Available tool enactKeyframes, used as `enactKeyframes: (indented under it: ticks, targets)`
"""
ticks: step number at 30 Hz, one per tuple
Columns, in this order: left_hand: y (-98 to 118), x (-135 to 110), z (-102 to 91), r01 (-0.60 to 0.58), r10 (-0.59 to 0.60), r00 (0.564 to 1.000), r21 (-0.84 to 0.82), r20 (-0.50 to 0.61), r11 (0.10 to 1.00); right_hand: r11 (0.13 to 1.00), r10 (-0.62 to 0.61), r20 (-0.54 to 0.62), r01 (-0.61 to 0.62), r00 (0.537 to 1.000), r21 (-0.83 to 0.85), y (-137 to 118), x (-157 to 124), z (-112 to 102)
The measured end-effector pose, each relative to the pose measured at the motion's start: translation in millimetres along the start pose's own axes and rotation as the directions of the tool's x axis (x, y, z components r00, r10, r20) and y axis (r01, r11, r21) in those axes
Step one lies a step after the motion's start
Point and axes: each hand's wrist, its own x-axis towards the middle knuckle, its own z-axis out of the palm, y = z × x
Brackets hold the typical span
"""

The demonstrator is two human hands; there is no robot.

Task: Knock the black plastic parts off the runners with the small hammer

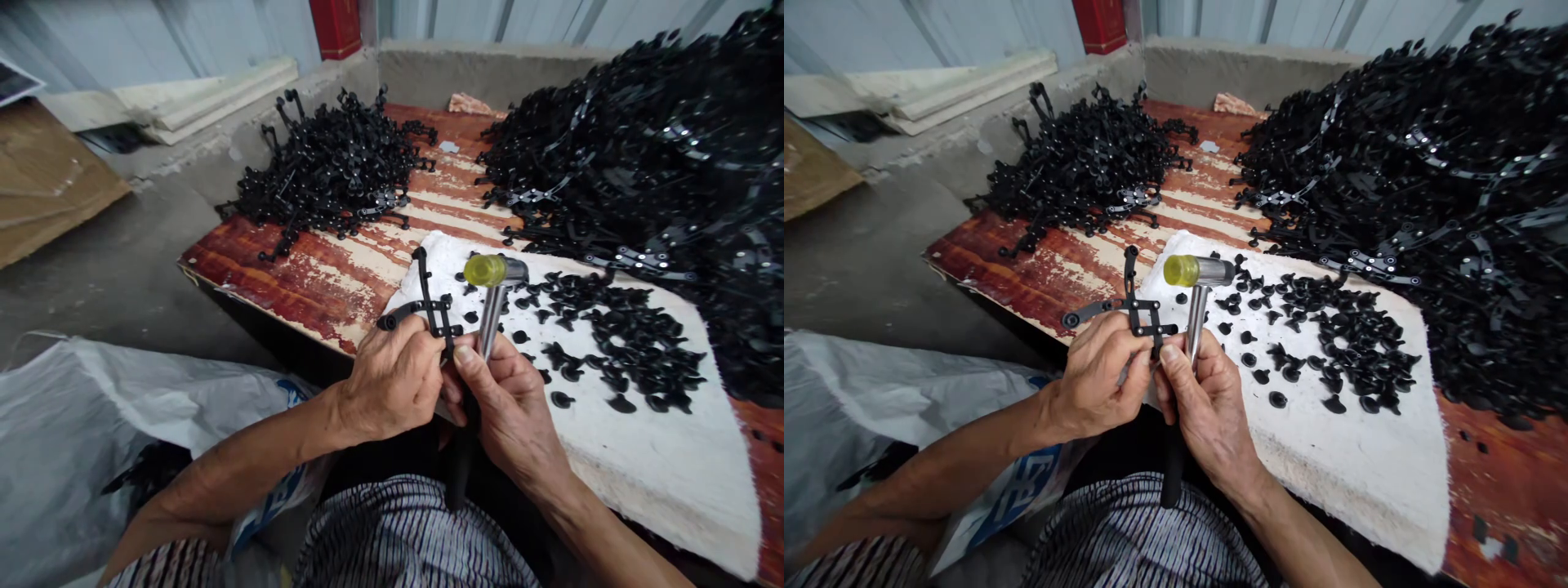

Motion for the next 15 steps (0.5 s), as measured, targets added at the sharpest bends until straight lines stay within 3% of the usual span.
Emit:
enactKeyframes:
  ticks: [3, 5, 6, 8, 10, 11, 15]
  targets:
    - [5, 0, 3.5, 0.148, -0.149, 0.989, -0.073, -0.012, 0.986, 1.0, 0.009, 0.005, -0.009, 1.0, 0.013, 2, 0, 0]
    - [7, 2, 3.1, 0.307, -0.307, 0.951, -0.214, 0.034, 0.927, 1.0, 0.015, 0.008, -0.015, 1.0, 0.025, 3, 0, -1]
    - [7, 3, 2.1, 0.401, -0.39, 0.916, -0.307, 0.098, 0.863, 0.999, 0.019, 0.01, -0.02, 1.0, 0.032, 2, 0, -1]
    - [3, 6, -1.1, 0.575, -0.503, 0.816, -0.494, 0.286, 0.652, 0.998, 0.029, 0.015, -0.03, 0.999, 0.047, 1, 1, -1]
    - [-4, 8, -4.7, 0.671, -0.5, 0.735, -0.597, 0.458, 0.441, 0.998, 0.034, 0.019, -0.035, 0.999, 0.06, -2, 3, -2]
    - [-8, 9, -6.5, 0.691, -0.476, 0.716, -0.613, 0.51, 0.383, 0.997, 0.041, 0.024, -0.042, 0.999, 0.069, -3, 4, -2]
    - [-21, 13, -12.6, 0.689, -0.381, 0.725, -0.603, 0.574, 0.403, 0.989, 0.085, 0.062, -0.092, 0.994, 0.115, -8, 5, -3]
